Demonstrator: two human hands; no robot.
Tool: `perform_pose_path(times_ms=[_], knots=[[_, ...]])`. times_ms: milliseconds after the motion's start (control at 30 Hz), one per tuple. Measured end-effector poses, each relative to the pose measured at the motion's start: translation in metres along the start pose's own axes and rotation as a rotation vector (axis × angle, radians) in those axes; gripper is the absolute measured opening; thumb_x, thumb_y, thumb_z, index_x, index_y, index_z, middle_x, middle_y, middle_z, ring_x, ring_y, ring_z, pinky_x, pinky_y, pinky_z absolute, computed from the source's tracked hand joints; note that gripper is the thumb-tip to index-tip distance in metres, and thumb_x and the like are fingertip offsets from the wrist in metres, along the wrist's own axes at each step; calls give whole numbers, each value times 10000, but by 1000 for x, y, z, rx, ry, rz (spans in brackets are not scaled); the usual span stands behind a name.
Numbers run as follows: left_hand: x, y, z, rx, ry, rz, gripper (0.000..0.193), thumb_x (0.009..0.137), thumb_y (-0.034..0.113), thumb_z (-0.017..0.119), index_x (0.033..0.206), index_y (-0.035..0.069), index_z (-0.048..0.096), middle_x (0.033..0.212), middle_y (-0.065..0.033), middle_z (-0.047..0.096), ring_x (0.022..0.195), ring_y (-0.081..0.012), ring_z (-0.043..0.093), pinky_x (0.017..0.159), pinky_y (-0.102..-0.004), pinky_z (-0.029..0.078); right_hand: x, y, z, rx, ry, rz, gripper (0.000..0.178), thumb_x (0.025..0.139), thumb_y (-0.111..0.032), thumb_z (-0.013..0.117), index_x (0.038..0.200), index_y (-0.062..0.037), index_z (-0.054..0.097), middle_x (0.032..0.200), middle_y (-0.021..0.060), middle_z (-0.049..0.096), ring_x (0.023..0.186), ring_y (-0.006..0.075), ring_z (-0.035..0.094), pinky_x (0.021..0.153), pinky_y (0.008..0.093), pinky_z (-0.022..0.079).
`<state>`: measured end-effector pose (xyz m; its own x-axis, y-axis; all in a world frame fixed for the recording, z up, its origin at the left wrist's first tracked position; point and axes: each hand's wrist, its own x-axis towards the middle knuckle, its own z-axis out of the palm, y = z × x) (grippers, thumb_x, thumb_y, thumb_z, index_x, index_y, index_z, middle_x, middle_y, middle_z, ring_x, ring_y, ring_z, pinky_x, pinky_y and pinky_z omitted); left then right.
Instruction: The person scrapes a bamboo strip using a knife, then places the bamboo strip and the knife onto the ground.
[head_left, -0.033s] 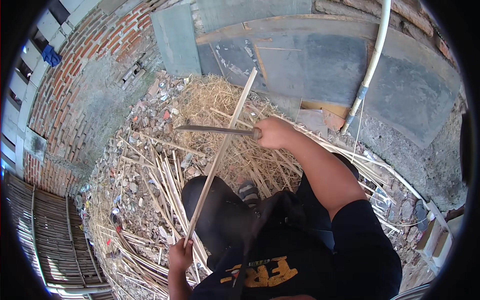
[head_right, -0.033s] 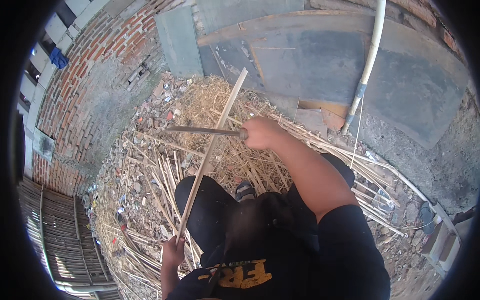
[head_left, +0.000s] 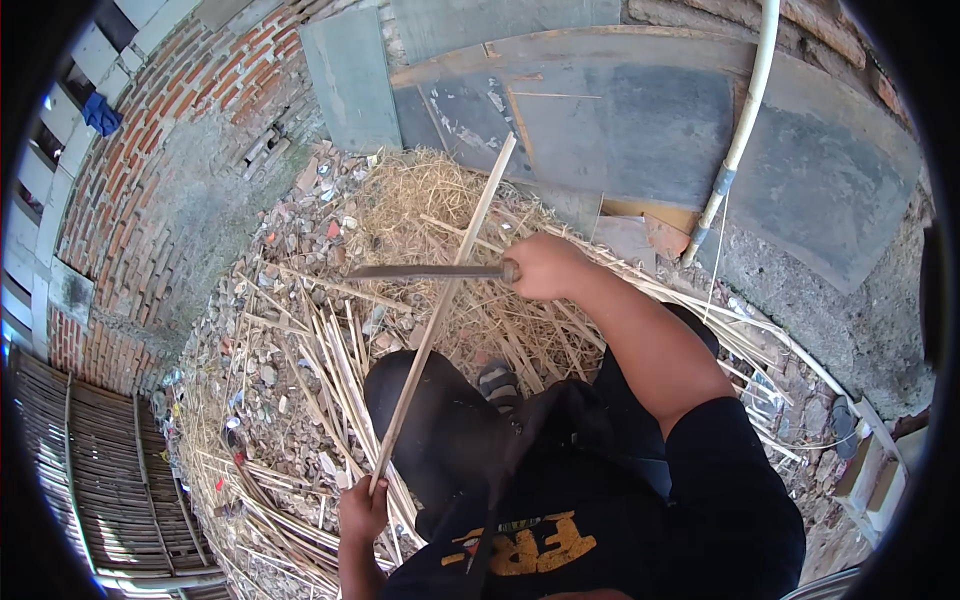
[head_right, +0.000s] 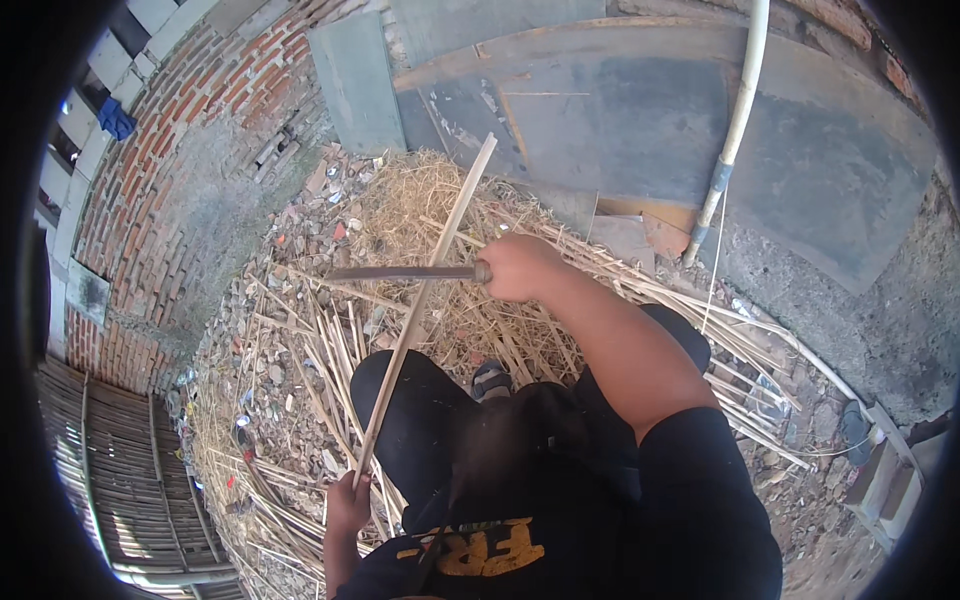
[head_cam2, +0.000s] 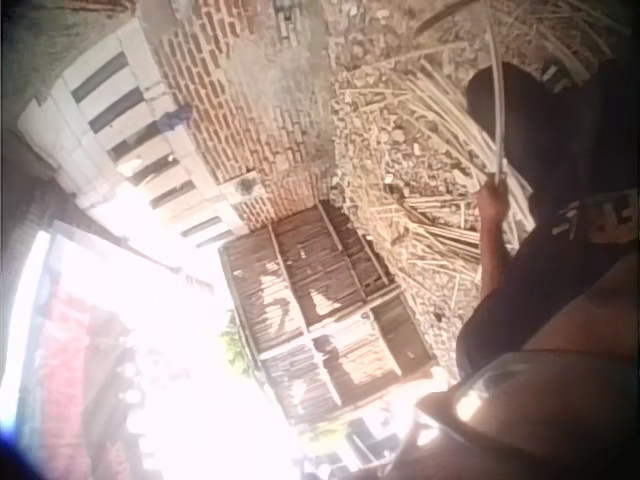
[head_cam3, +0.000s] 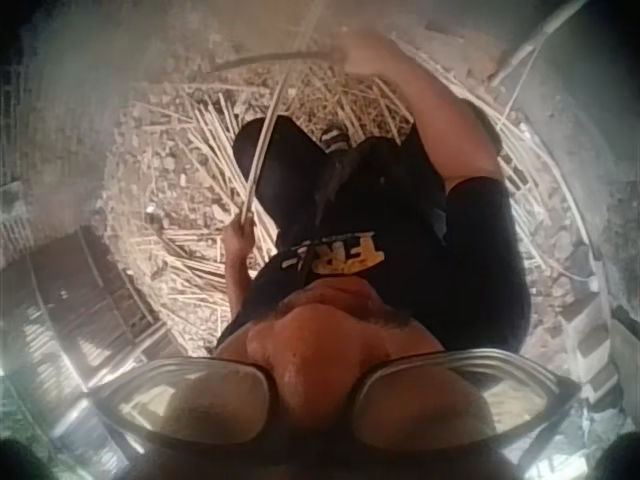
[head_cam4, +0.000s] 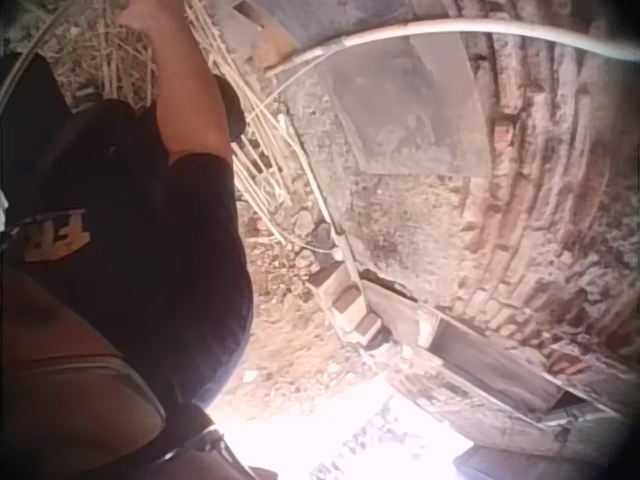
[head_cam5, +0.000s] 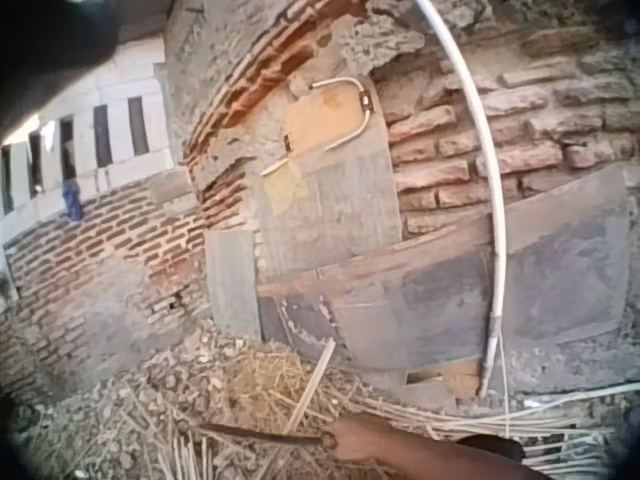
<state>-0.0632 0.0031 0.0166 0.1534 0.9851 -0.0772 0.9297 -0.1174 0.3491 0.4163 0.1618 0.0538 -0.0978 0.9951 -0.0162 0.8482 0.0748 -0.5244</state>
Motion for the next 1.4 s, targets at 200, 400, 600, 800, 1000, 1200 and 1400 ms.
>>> perform_pose_path(times_ms=[200, 400, 600, 800, 1000, 1200, 1400], knots=[[5, 9, -7, 14, 18, 22, 304, 967, 297, 657, 817, 34, 632, 611, -221, 600, 601, -460, 616, 542, -515, 464, 6, 9, -7, 20, -18, 19, 205, 750, -173, 658, 929, -107, 733, 879, 150, 717, 866, 344, 701, 767, 487, 552], [7, 7, -9, 62, 24, 38, 309, 958, 280, 661, 781, 33, 602, 607, -218, 599, 610, -464, 615, 548, -517, 461, 20, 67, -9, 69, 185, 212, 262, 764, -171, 653, 999, -89, 735, 917, 173, 715, 906, 338, 701, 795, 472, 562], [7, 8, -3, 36, 45, 33, 297, 959, 253, 668, 782, 29, 590, 596, -222, 577, 588, -459, 594, 525, -491, 446, -12, -13, -21, -78, -21, 88, 250, 751, -138, 653, 982, -170, 743, 937, 128, 728, 927, 328, 703, 819, 464, 564], [14, 6, -4, 33, 42, 18, 289, 954, 260, 673, 788, 31, 609, 604, -215, 588, 588, -451, 604, 529, -486, 455, 17, 96, -27, 256, 295, 386, 370, 772, -192, 633, 1111, -73, 723, 1067, 198, 726, 999, 374, 690, 890, 445, 544], [10, 3, -17, -36, -102, -66, 292, 966, 279, 648, 845, 13, 650, 645, -213, 628, 629, -415, 650, 584, -467, 492, 15, 91, -21, 252, 404, 402, 436, 791, -250, 658, 1167, -31, 694, 1091, 227, 713, 1046, 380, 676, 926, 440, 534], [12, -2, -15, -146, -99, -60, 379, 980, 366, 636, 857, 9, 659, 618, -192, 611, 582, -365, 632, 569, -434, 473, 8, 71, -28, 196, 372, 393, 510, 796, -332, 736, 1224, -58, 682, 1083, 203, 717, 1037, 360, 681, 912, 438, 544], [14, -6, -9, -136, -72, -54, 397, 972, 371, 642, 812, 8, 630, 617, -219, 607, 610, -432, 639, 556, -464, 471, 0, 51, -34, 127, 364, 344, 471, 795, -328, 736, 1212, -113, 698, 983, 158, 738, 995, 348, 694, 886, 456, 555]])
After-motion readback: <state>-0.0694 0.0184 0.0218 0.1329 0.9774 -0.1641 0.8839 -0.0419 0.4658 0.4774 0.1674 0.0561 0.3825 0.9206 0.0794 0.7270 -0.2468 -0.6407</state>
